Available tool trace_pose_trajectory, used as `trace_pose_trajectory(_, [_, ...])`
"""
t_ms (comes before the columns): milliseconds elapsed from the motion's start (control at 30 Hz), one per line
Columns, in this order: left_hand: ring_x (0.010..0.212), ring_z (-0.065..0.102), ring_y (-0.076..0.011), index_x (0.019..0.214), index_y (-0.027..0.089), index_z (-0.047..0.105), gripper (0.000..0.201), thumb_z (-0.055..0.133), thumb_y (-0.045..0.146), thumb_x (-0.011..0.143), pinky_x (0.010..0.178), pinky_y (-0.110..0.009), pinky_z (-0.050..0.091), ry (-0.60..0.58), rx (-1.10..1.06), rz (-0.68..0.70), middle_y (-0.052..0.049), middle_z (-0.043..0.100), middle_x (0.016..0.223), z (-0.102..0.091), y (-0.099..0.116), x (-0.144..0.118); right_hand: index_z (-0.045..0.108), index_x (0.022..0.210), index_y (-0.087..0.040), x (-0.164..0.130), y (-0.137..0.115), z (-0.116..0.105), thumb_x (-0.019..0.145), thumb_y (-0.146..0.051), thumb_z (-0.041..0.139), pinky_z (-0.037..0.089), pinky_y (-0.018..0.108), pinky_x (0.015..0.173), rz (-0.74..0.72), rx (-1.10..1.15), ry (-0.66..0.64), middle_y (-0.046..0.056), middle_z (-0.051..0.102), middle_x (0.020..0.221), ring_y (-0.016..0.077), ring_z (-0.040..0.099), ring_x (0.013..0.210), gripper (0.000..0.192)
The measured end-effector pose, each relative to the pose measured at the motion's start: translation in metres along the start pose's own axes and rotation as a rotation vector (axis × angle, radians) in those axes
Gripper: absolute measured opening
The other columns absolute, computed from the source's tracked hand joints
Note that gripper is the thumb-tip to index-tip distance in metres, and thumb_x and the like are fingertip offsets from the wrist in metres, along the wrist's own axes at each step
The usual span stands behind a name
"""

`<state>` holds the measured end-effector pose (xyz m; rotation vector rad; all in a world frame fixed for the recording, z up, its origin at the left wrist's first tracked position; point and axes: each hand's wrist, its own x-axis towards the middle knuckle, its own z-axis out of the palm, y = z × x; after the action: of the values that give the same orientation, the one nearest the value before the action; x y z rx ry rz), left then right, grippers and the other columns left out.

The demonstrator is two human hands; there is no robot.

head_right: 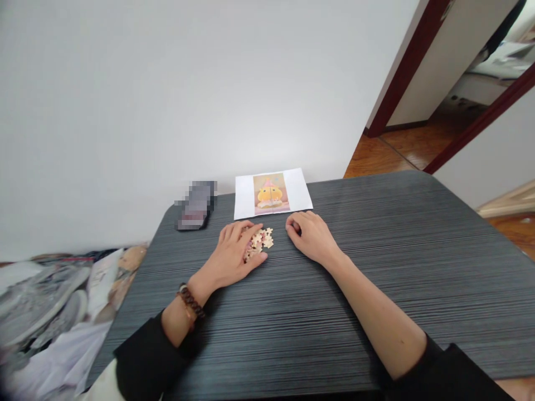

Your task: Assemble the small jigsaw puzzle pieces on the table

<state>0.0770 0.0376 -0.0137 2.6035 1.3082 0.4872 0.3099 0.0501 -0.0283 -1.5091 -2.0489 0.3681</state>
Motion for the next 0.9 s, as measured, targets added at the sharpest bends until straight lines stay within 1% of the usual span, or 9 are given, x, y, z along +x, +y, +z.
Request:
trace_pose_trajectory(100, [0.125, 0.042, -0.0303, 0.140, 0.022, 0.045, 0.067, 0.063, 0.053, 0.084, 0.111, -0.051, 0.033, -0.033, -0.012, 0.020, -0.011, 0.048, 0.134, 0.003, -0.002, 0.000, 0.060, 0.080, -0.020, 0.000, 0.001, 0.001, 0.087, -0.019, 0.052, 0.037, 0.030, 0.070, 0.001, 0.010, 0.009, 0.000, 0.058, 0.068, 0.0176, 0.051, 0.071, 0.010])
trace_pose_trajectory(200, [0.129, 0.040, -0.0298, 0.142, 0.022, 0.043, 0.067, 0.062, 0.053, 0.085, 0.112, -0.049, 0.033, -0.040, -0.018, 0.043, -0.011, 0.047, 0.138, 0.006, -0.002, 0.003, 0.059, 0.080, -0.019, 0.001, 0.003, 0.002, 0.086, -0.018, 0.052, 0.038, 0.029, 0.069, 0.018, 0.021, 0.053, 0.001, 0.057, 0.068, 0.0172, 0.051, 0.070, 0.010])
trace_pose_trajectory(300, [0.129, 0.040, -0.0285, 0.138, 0.024, 0.048, 0.054, 0.057, 0.048, 0.091, 0.113, -0.048, 0.033, -0.026, -0.015, 0.076, -0.008, 0.050, 0.138, 0.009, 0.001, 0.009, 0.059, 0.079, -0.019, 0.001, 0.004, 0.002, 0.085, -0.016, 0.052, 0.038, 0.029, 0.069, 0.043, 0.002, 0.088, 0.001, 0.057, 0.068, 0.0170, 0.050, 0.069, 0.010])
trace_pose_trajectory(400, [0.124, 0.044, -0.0264, 0.128, 0.022, 0.057, 0.036, 0.050, 0.038, 0.096, 0.110, -0.046, 0.036, 0.013, -0.026, 0.085, -0.007, 0.055, 0.131, 0.014, 0.004, 0.014, 0.059, 0.078, -0.019, 0.002, 0.004, 0.002, 0.085, -0.016, 0.052, 0.037, 0.030, 0.069, 0.050, -0.019, 0.086, 0.001, 0.057, 0.067, 0.0172, 0.050, 0.068, 0.010])
trace_pose_trajectory(533, [0.120, 0.048, -0.0245, 0.122, 0.021, 0.060, 0.030, 0.049, 0.033, 0.097, 0.106, -0.044, 0.039, 0.048, -0.065, 0.099, -0.007, 0.058, 0.126, 0.019, 0.006, 0.018, 0.059, 0.078, -0.020, 0.001, 0.004, 0.001, 0.085, -0.018, 0.053, 0.037, 0.030, 0.069, 0.033, -0.019, 0.066, 0.000, 0.057, 0.067, 0.0174, 0.050, 0.069, 0.010])
trace_pose_trajectory(633, [0.125, 0.047, -0.0235, 0.131, 0.022, 0.053, 0.038, 0.051, 0.037, 0.096, 0.111, -0.044, 0.035, 0.049, -0.111, 0.127, -0.007, 0.056, 0.133, 0.017, 0.005, 0.016, 0.059, 0.079, -0.020, 0.001, 0.004, 0.001, 0.085, -0.018, 0.053, 0.037, 0.030, 0.069, 0.019, -0.018, 0.062, 0.000, 0.057, 0.067, 0.0173, 0.050, 0.068, 0.009])
trace_pose_trajectory(767, [0.134, 0.041, -0.0233, 0.140, 0.024, 0.044, 0.049, 0.053, 0.042, 0.095, 0.121, -0.049, 0.017, 0.042, -0.119, 0.146, -0.006, 0.051, 0.141, 0.007, 0.003, 0.010, 0.060, 0.079, -0.020, 0.000, 0.005, 0.001, 0.085, -0.018, 0.053, 0.037, 0.030, 0.069, 0.017, -0.005, 0.053, 0.000, 0.058, 0.068, 0.0172, 0.051, 0.070, 0.009])
trace_pose_trajectory(800, [0.135, 0.040, -0.0240, 0.140, 0.024, 0.043, 0.051, 0.054, 0.043, 0.094, 0.122, -0.049, 0.017, 0.031, -0.115, 0.156, -0.007, 0.050, 0.142, 0.005, 0.002, 0.008, 0.060, 0.079, -0.020, 0.000, 0.005, 0.001, 0.085, -0.018, 0.053, 0.037, 0.029, 0.069, 0.018, -0.002, 0.050, 0.000, 0.058, 0.068, 0.0172, 0.051, 0.070, 0.010])
trace_pose_trajectory(900, [0.134, 0.039, -0.0294, 0.143, 0.018, 0.040, 0.071, 0.061, 0.053, 0.086, 0.117, -0.049, 0.029, -0.011, -0.090, 0.120, -0.013, 0.045, 0.141, 0.000, -0.003, 0.002, 0.061, 0.079, -0.020, 0.000, 0.005, 0.000, 0.086, -0.019, 0.053, 0.038, 0.030, 0.069, 0.016, 0.004, 0.046, 0.000, 0.059, 0.069, 0.0171, 0.051, 0.070, 0.010])
